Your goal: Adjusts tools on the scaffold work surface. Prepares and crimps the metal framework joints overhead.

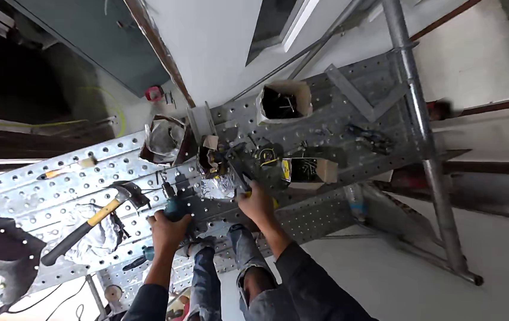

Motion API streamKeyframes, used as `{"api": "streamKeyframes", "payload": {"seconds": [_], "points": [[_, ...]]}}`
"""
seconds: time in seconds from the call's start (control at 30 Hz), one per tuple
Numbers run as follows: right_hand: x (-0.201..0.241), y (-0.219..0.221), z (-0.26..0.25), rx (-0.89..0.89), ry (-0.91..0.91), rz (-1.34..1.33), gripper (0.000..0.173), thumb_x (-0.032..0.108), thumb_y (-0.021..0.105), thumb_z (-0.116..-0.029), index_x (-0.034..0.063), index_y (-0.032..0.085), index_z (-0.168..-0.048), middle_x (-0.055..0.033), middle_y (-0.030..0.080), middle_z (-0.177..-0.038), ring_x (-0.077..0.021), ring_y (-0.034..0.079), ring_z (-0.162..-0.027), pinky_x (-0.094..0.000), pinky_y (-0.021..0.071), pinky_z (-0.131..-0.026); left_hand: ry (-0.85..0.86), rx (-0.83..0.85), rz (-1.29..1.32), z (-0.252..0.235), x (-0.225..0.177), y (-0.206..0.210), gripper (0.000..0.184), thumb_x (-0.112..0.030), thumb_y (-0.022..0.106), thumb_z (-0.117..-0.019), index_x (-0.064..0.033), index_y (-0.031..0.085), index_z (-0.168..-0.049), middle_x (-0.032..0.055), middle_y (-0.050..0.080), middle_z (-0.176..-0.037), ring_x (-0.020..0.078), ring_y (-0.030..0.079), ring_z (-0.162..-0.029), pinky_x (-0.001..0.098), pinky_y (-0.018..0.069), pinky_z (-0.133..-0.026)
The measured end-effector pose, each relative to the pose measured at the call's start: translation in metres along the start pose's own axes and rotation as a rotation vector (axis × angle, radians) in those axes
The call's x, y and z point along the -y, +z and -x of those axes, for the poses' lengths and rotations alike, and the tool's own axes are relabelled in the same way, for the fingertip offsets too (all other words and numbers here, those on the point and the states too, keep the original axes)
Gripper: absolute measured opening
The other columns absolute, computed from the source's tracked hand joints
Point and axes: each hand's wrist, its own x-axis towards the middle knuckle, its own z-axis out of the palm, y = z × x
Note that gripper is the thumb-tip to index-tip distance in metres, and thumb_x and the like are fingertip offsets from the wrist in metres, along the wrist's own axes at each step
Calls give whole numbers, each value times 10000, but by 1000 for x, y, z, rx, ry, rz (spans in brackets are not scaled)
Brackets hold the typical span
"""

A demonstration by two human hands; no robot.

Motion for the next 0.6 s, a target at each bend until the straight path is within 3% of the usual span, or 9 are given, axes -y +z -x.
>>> {"api": "streamKeyframes", "payload": {"seconds": [0.07,0.17,0.23,0.3,0.37,0.43,0.53,0.6], "points": [[-11,-23,7,-100,-92,-181,347,279,686,-927,75,692,-1208,-179,710,-990,-348,699,-862,-602,569,-724,11,-19,30,1,5,1,914,-489,922,-712,6,539,-1379,333,487,-1400,487,571,-1206,654,506,-954],[-38,-62,13,-255,-306,-346,104,164,653,-884,77,681,-935,-64,634,-715,-192,603,-566,-431,517,-495,47,-48,50,6,8,0,984,-511,904,-731,8,477,-1451,339,477,-1421,498,546,-1248,664,481,-988],[-60,-89,22,-310,-470,-466,104,154,641,-857,84,685,-920,-8,616,-705,-115,563,-537,-330,502,-467,101,-116,33,16,2,-4,1046,-550,880,-744,13,427,-1501,350,437,-1465,525,500,-1300,672,451,-1030],[-79,-110,38,-297,-531,-591,143,244,670,-919,109,685,-961,22,598,-672,-78,533,-489,-271,488,-427,264,-227,62,36,-15,-8,857,-484,823,-829,17,502,-1446,342,457,-1450,536,477,-1311,688,430,-1036],[-90,-124,55,-234,-417,-621,184,327,703,-928,144,696,-932,27,612,-638,-89,550,-466,-270,504,-423,445,-198,96,54,-43,-3,492,-356,701,-955,-19,634,-1307,272,578,-1331,459,584,-1204,652,500,-965],[-102,-126,66,-174,-266,-613,277,385,704,-946,134,695,-829,-6,604,-595,-136,558,-445,-306,513,-414,567,-35,104,65,-78,16,271,-282,629,-1013,-79,715,-1171,142,679,-1160,281,697,-982,518,598,-845],[-118,-118,81,-86,0,-565,416,454,625,-982,82,671,-802,-46,564,-557,-181,544,-432,-341,497,-414,631,41,131,59,-125,61,228,-262,620,-1022,-95,746,-1111,89,694,-1057,204,692,-792,445,612,-727],[-129,-108,91,-61,78,-563,436,460,617,-984,80,655,-775,-33,569,-551,-168,550,-428,-333,500,-411,546,25,99,48,-151,81,254,-268,616,-1015,-89,746,-1139,113,699,-1095,257,702,-857,490,604,-775]]}}
